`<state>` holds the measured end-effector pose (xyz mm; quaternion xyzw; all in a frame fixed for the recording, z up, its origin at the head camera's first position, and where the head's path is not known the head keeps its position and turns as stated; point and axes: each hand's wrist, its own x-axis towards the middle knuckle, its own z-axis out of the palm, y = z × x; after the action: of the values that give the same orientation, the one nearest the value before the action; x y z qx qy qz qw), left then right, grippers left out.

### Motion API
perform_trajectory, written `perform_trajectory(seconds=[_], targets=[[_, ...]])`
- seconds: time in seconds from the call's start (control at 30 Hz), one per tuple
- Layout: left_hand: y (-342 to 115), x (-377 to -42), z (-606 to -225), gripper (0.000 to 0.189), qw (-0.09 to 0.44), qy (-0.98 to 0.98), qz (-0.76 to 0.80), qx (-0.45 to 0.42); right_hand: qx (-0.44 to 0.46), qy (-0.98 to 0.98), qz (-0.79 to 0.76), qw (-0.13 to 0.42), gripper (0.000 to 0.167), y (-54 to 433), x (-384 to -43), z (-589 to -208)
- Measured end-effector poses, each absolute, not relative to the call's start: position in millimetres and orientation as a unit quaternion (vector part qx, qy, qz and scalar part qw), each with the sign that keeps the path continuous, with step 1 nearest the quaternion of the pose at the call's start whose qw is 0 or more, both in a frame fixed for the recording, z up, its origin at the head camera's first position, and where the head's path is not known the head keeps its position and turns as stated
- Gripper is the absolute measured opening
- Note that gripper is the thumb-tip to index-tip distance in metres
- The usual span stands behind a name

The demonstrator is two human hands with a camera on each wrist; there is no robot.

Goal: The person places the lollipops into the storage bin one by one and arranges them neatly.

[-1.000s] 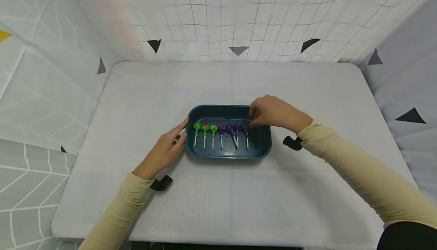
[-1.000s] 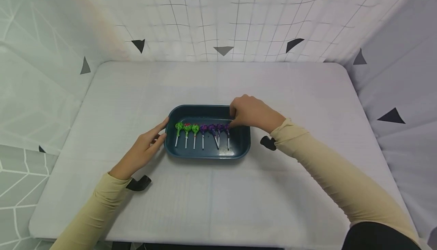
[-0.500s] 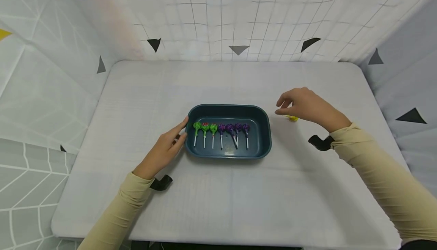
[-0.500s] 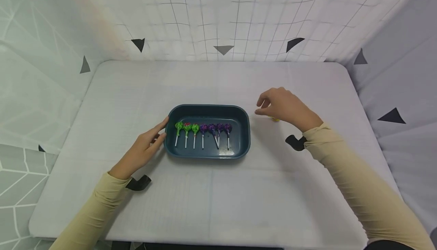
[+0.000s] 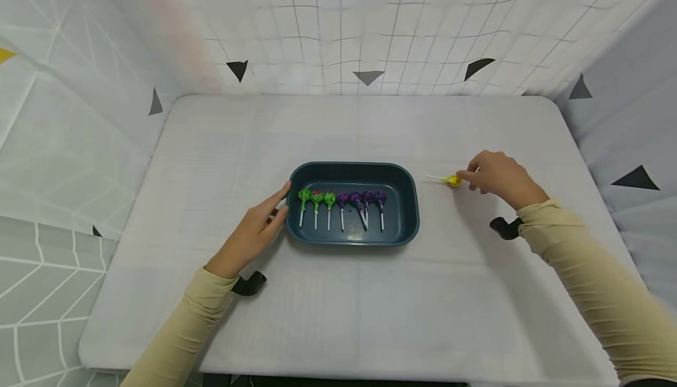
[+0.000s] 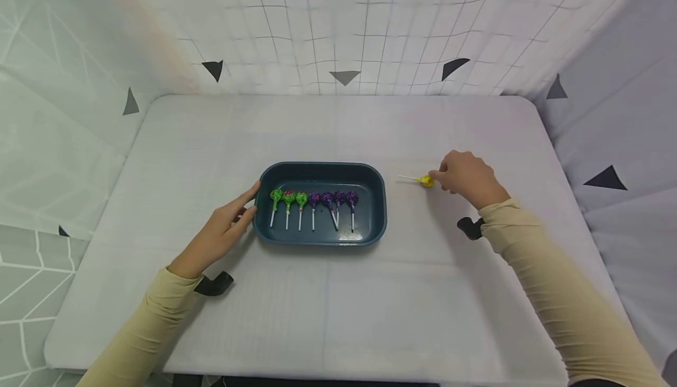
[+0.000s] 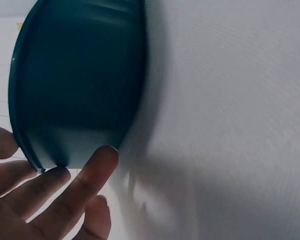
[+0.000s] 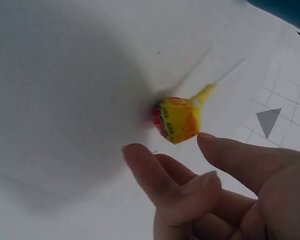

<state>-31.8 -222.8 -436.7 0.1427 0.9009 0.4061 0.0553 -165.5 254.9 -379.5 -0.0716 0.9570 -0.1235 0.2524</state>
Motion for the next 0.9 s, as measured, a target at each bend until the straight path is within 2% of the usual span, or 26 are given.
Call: perform_trajectory(seconds=[0.33, 0.6, 0.9], targets=[[-224, -32, -437, 0.055, 0.061, 0.901, 0.406, 0.139, -0.077, 0.956, -0.152, 0.241, 0.041, 246, -169, -392], [-224, -32, -437, 0.055, 0.061, 0.899, 0.411, 0.141, -0.133, 0.956, -0.171, 0.197, 0.030, 235, -168, -398], [-224, -32, -436, 0.055, 0.063, 0.900, 0.409, 0.138, -0.186, 0.946, -0.179, 0.197, 0.024, 230, -166, -398]])
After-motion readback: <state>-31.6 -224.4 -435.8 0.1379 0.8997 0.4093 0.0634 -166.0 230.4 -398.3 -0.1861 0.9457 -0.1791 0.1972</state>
